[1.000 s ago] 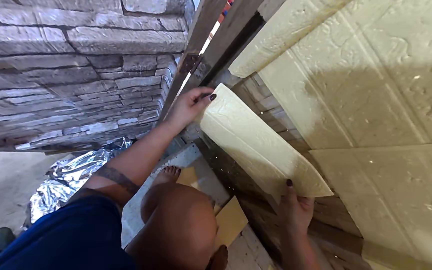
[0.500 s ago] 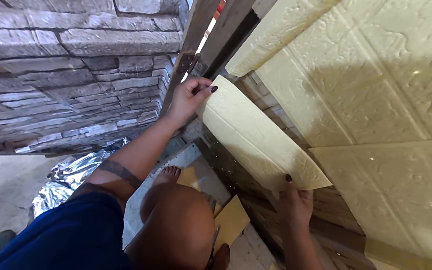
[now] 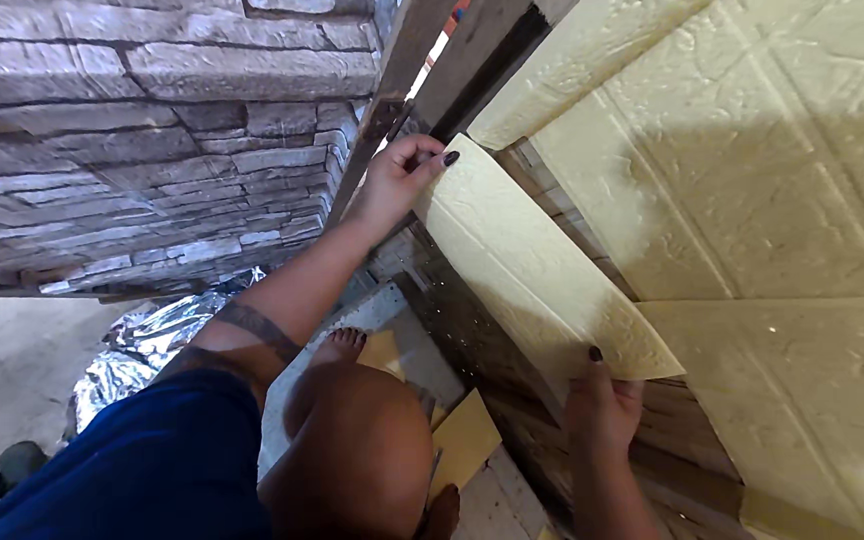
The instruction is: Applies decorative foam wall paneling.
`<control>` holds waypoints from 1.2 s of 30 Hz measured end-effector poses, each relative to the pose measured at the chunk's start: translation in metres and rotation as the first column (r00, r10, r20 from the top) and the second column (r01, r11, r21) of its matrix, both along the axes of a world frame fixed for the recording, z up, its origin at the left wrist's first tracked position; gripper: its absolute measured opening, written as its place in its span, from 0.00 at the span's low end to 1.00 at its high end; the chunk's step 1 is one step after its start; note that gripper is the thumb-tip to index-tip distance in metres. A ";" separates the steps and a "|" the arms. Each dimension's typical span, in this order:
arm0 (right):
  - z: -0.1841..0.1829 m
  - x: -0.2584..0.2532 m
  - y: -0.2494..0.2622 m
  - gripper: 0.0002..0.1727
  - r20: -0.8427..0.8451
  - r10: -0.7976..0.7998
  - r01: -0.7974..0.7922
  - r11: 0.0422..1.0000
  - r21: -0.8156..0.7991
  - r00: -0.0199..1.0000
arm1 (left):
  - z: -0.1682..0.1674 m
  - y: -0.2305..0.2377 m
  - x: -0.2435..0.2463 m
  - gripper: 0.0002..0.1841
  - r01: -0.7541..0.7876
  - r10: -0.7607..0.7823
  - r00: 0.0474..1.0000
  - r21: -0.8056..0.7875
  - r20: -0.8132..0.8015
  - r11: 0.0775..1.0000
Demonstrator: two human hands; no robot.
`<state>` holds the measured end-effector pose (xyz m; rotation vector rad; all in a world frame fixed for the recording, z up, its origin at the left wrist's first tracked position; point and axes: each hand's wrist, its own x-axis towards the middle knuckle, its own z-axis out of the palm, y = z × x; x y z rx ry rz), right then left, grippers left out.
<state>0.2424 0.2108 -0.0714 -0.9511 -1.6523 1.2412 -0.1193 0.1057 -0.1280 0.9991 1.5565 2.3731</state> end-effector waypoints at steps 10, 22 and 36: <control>-0.011 0.002 -0.009 0.14 -0.030 -0.019 0.017 0.998 -0.056 0.999 | 0.000 0.006 -0.002 0.09 0.005 -0.006 1.000 -0.025 -0.027 1.000; -0.018 0.006 -0.011 0.14 -0.056 -0.010 0.004 0.995 -0.101 0.998 | 0.002 0.010 -0.005 0.09 0.016 -0.017 0.999 -0.041 -0.034 0.999; -0.018 0.004 -0.011 0.15 -0.038 -0.010 0.006 0.995 -0.101 0.999 | 0.004 0.012 -0.005 0.10 0.027 -0.026 1.000 -0.066 0.018 0.997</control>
